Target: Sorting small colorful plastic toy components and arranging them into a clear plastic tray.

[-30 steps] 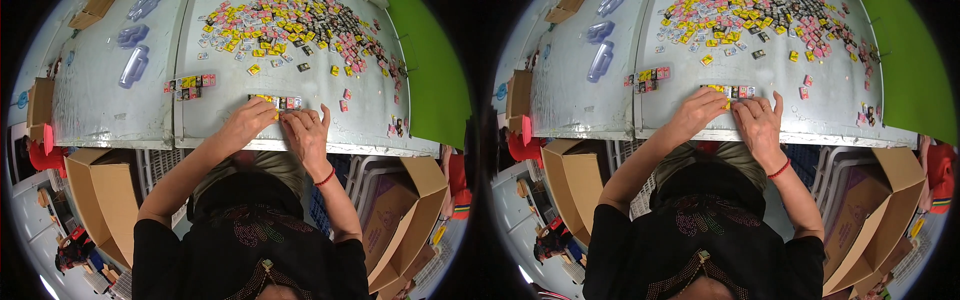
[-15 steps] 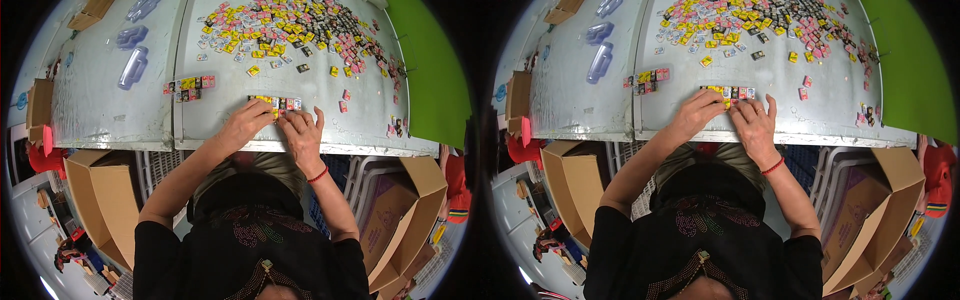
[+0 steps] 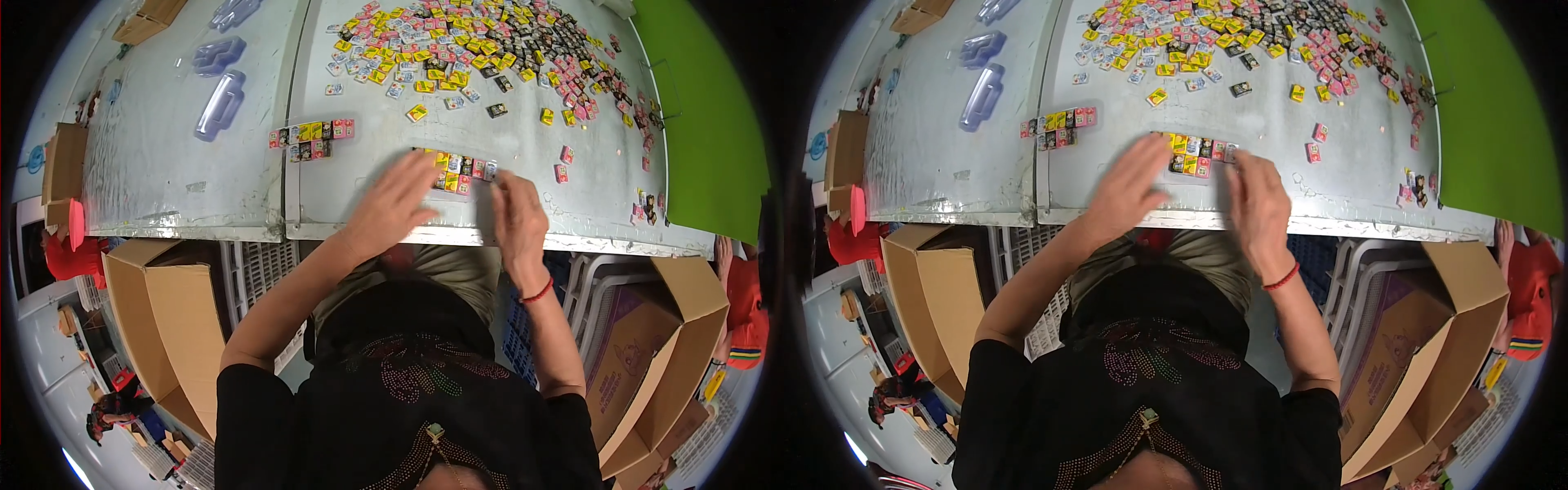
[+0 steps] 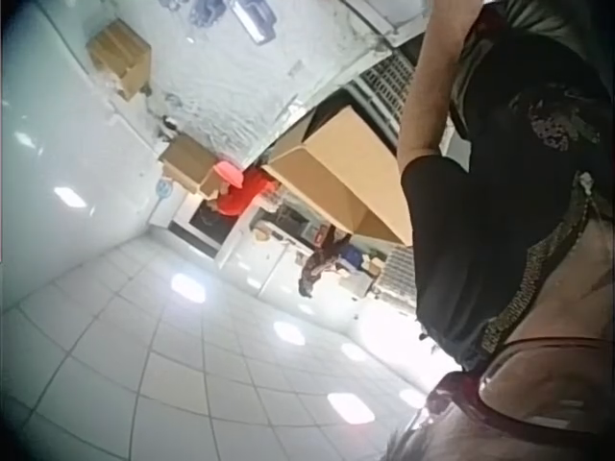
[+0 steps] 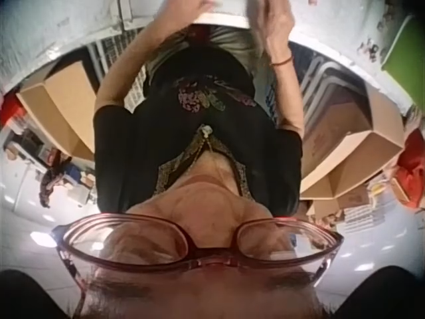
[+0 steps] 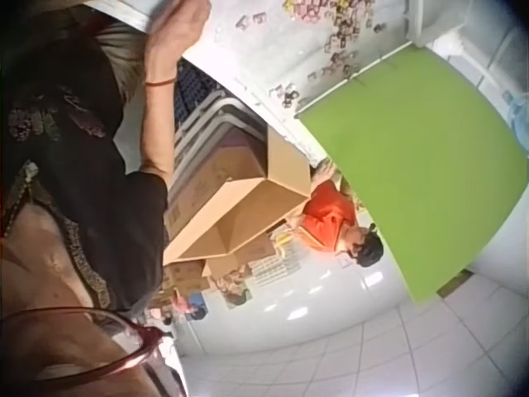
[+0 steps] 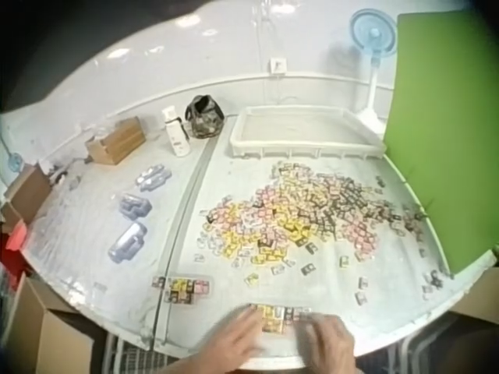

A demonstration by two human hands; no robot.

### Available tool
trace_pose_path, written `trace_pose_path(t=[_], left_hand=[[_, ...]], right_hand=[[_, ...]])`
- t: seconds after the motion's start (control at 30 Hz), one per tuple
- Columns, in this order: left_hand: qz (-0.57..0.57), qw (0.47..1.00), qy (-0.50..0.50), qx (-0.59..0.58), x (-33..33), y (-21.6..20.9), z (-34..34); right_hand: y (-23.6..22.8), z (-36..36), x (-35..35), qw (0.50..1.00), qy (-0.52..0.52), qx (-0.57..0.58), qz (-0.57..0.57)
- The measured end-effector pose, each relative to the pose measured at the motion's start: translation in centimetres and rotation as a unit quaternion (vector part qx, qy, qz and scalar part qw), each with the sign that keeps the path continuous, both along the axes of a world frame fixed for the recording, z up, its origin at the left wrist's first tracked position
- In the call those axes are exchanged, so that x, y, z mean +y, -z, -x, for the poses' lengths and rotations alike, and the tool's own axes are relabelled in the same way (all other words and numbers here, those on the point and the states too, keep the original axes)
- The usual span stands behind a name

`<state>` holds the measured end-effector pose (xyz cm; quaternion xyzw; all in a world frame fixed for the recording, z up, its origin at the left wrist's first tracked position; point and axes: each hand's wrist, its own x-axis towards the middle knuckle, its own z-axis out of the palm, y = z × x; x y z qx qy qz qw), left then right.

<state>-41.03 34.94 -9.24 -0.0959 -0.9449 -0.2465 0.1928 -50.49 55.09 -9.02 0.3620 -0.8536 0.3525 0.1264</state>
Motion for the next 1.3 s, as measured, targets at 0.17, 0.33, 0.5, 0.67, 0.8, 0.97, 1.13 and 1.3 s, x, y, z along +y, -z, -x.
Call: trace_pose_path(t=[0.17,0.33,0.5,0.67,0.8,0.97,1.13,1.3], left_hand=[[-0.26,0.944,-0.176,-0.099,-0.8,0.1,0.8],[-0.406,0.885,-0.204,-0.099,-0.8,2.1,1.7],[-0.452,0.847,-0.239,-0.146,-0.6,2.1,1.9],[-0.416,0.865,-0.233,-0.158,-0.4,1.2,2.1],[-0.425,0.875,-0.224,-0.053,-3.5,-0.9,0.6],[-0.361,0.87,-0.332,0.042,-12.0,-1.9,-2.8],[-0.289,0.866,-0.408,0.017,-15.3,0.2,-4.3],[-0.289,0.864,-0.412,0.033,-15.9,1.3,-5.1]], right_hand=[[-0.4,2.2,0.5,0.956,0.074,-0.285,0.015],[0.2,3.0,0.2,0.886,0.076,-0.451,0.075],[0.6,3.0,0.7,0.858,0.058,-0.495,0.119],[0.8,2.5,1.2,0.838,0.045,-0.514,0.174],[-1.2,2.5,-2.8,0.811,-0.014,-0.545,0.212],[-2.3,1.3,-13.3,0.832,-0.094,-0.518,0.177],[0.4,1.1,-17.9,0.873,-0.101,-0.463,0.11],[0.7,0.8,-18.7,0.894,-0.094,-0.434,0.063]])
